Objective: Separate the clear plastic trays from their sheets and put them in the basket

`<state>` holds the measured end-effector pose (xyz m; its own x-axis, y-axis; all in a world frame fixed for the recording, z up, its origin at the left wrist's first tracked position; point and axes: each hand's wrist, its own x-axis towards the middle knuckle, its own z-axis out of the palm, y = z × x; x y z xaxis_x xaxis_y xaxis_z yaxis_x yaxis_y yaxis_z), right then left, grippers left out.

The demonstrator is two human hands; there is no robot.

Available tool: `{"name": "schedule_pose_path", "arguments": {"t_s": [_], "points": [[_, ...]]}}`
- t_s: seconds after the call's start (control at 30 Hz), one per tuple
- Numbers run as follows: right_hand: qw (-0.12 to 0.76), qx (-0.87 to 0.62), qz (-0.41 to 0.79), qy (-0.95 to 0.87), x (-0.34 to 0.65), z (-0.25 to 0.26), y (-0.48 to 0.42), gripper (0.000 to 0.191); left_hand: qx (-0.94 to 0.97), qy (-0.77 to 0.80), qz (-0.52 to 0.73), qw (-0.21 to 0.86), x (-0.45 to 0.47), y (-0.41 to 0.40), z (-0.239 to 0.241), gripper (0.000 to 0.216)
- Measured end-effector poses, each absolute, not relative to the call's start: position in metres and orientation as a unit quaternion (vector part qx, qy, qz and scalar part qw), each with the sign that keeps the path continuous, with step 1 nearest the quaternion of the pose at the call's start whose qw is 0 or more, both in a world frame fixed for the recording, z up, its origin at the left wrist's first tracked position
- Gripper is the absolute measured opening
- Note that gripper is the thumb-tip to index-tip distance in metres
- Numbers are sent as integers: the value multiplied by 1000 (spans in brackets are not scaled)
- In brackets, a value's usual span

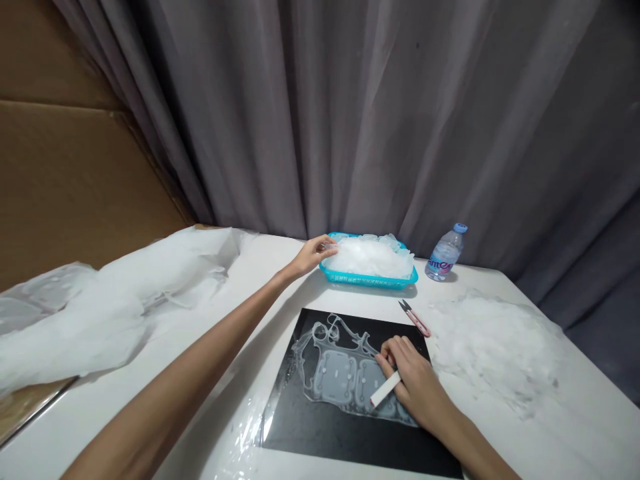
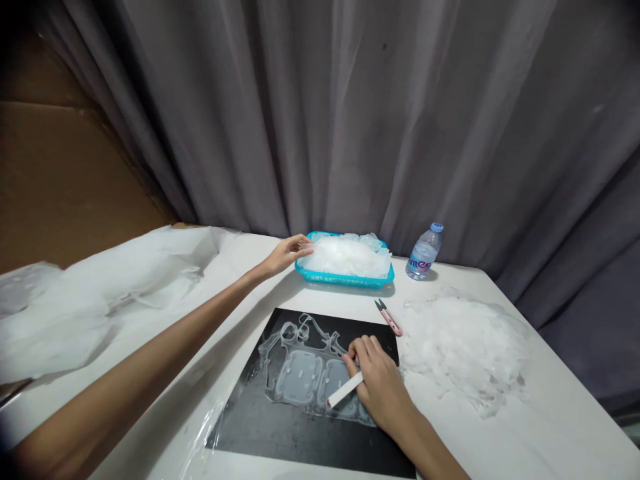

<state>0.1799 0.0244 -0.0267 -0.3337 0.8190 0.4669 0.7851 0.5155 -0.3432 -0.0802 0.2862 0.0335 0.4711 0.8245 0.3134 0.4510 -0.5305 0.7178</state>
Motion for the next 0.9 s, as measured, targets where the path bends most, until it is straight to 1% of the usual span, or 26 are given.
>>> {"name": "schedule_pose_path", "arguments": {"t_s": [0.17,0.33,0.43,0.5,0.6,0.67,0.73,0.8,0.87,0.9], "points": [[297,-494,34,-816,181,-27,25,17,830,379,319,255,-65,282,35,35],[287,-498,50,-816,182,-28,25,17,827,397,355,181,-61,273,43,29],[280,-504,57,-815,183,-26,22,17,819,406,382,141,-65,247,46,26],[274,-508,56,-815,184,-25,22,18,827,391,382,130,-68,215,46,20],[266,-508,51,-818,187,-25,27,21,866,335,338,152,-73,146,42,14],[269,-511,36,-816,189,-26,34,24,900,284,280,176,-80,99,38,13],[291,-519,4,-804,191,-23,39,29,936,234,189,182,-88,61,34,16],[331,-519,-17,-788,191,-16,37,35,948,222,149,171,-97,38,30,23],[379,-507,21,-774,188,-6,30,46,954,221,129,159,-103,29,29,31],[396,-498,73,-768,185,-1,25,53,956,220,122,153,-105,28,28,36]]}}
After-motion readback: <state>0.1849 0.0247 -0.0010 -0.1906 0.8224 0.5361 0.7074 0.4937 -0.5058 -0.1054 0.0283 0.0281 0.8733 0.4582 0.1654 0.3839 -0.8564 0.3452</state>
